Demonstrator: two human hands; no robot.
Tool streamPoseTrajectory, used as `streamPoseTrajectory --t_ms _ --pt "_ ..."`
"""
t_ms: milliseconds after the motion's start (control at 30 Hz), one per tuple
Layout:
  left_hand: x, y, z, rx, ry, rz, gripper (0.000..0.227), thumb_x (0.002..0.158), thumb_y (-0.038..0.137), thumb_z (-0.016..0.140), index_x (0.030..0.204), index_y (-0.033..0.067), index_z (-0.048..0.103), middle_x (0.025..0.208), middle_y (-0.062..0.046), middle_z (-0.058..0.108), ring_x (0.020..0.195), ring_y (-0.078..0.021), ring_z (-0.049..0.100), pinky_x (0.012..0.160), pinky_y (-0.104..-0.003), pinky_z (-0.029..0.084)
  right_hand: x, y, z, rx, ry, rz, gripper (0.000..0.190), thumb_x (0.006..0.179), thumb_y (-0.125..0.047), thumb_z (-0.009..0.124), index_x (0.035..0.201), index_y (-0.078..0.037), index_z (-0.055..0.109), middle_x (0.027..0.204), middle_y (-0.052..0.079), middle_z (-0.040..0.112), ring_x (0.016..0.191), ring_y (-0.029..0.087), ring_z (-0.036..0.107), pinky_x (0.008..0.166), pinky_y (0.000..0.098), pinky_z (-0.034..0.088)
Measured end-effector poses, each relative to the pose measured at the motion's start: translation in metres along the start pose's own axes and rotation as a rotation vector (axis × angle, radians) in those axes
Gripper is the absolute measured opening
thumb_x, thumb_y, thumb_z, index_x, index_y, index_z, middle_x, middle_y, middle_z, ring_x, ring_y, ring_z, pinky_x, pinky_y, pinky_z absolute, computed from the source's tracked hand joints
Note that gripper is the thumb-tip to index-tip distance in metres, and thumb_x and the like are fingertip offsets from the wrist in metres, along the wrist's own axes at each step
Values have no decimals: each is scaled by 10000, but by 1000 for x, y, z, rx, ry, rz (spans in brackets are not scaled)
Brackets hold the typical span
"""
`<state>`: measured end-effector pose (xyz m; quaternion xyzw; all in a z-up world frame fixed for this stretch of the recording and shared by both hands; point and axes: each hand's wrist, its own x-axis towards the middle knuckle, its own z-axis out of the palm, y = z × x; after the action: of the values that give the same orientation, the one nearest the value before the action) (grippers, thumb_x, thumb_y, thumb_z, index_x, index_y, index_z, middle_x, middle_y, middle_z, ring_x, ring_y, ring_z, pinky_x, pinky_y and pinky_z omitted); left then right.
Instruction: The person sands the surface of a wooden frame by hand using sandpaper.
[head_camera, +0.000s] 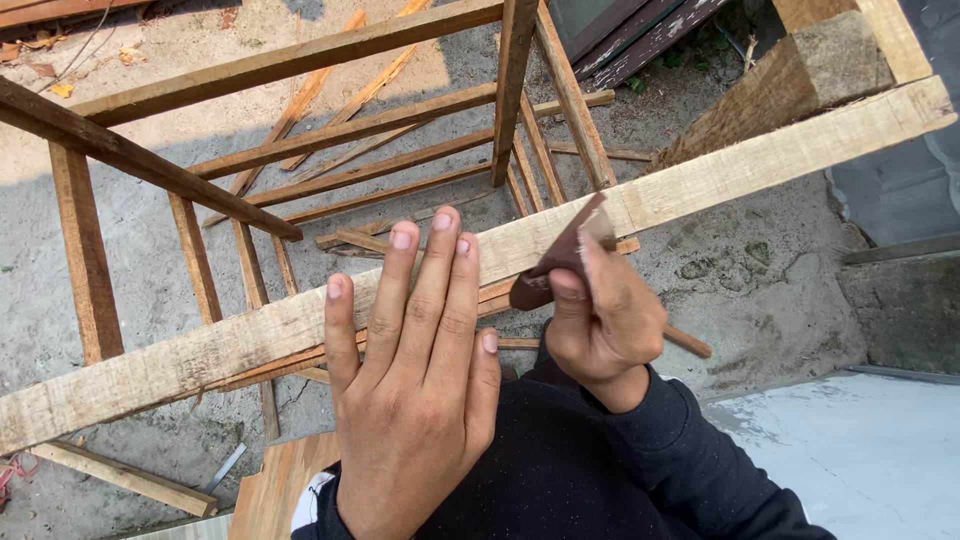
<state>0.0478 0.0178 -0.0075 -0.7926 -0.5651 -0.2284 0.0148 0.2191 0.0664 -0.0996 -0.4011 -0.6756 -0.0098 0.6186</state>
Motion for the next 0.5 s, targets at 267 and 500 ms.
streamPoseTrajectory --t_ms 267,500 --pt "10 15 4 -39 28 48 521 1033 270 603 1521 97 542 1626 -41 446 1547 -225 265 1284 -535 69 2 20 -26 102 223 253 321 1186 -126 654 1452 38 580 1100 185 733 934 164 712 862 254 575" --pt "35 47 23 42 68 93 496 1041 216 630 1528 148 564 1637 3 447 1567 -184 258 1302 -540 70 11 51 -44 -132 44 -3 336 1122 -121 661 1428 -11 575 1184 252 731 882 210 771 770 281 616"
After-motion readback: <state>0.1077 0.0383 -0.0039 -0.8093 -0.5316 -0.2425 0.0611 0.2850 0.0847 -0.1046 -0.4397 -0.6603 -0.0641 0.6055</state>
